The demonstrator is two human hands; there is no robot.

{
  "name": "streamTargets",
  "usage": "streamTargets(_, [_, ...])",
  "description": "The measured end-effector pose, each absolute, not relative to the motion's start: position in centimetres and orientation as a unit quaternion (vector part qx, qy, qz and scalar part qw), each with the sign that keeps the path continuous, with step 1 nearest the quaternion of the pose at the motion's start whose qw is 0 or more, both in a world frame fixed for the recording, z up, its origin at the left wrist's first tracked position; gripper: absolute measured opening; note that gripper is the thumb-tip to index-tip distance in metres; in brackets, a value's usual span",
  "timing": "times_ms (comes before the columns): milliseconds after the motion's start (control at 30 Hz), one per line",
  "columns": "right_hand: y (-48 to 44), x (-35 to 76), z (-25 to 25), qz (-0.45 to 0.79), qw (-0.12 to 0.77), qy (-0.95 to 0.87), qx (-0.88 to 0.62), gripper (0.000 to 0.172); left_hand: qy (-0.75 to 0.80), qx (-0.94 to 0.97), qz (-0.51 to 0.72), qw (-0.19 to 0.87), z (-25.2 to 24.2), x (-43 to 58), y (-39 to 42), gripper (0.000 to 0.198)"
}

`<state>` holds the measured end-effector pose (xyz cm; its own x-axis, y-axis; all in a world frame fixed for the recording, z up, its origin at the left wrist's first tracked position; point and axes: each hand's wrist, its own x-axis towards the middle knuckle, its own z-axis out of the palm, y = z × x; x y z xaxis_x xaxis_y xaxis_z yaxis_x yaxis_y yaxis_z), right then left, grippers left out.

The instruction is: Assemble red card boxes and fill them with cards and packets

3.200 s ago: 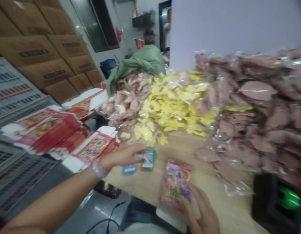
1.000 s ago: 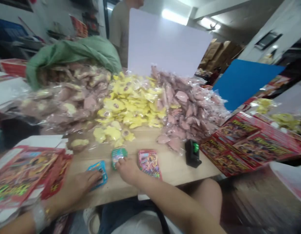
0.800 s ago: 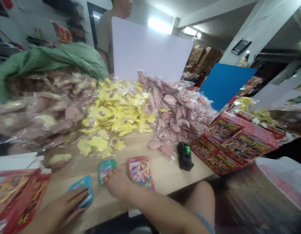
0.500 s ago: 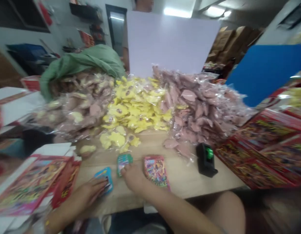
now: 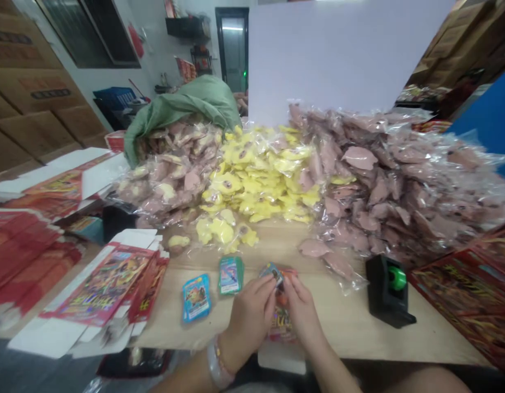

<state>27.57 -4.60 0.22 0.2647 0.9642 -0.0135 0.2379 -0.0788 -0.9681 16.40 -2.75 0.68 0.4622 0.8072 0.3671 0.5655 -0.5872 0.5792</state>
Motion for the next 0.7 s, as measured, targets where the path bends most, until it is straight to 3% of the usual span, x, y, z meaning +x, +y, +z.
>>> streamTargets(200, [-6.6, 30.6, 1.1, 0.462, 0.595, -0.317, -0.576, 0.038, 0.355, 0.89, 0.204, 0.201, 3.0, 19.4, -3.3, 0.049])
streamTargets(400, [-8.4, 35.6, 1.4, 0.52, 0.583, -0.316, -0.538, 0.036, 0.26, 0.943, 0.014, 0.208, 4.9, 20.9, -1.8, 0.085])
streamTargets(500, [-8.8, 36.8, 0.7, 0.528, 0.602, -0.332, -0.499, 0.035, 0.251, 0.943, -0.057, 0.209, 4.4, 22.3, -0.6, 0.087])
streamTargets(700, [-8.5, 37.0, -1.9, 0.481, 0.684, -0.298, -0.461, 0.047, 0.186, 0.975, 0.015, 0.121, -0.2, 23.6, 1.2, 0.083])
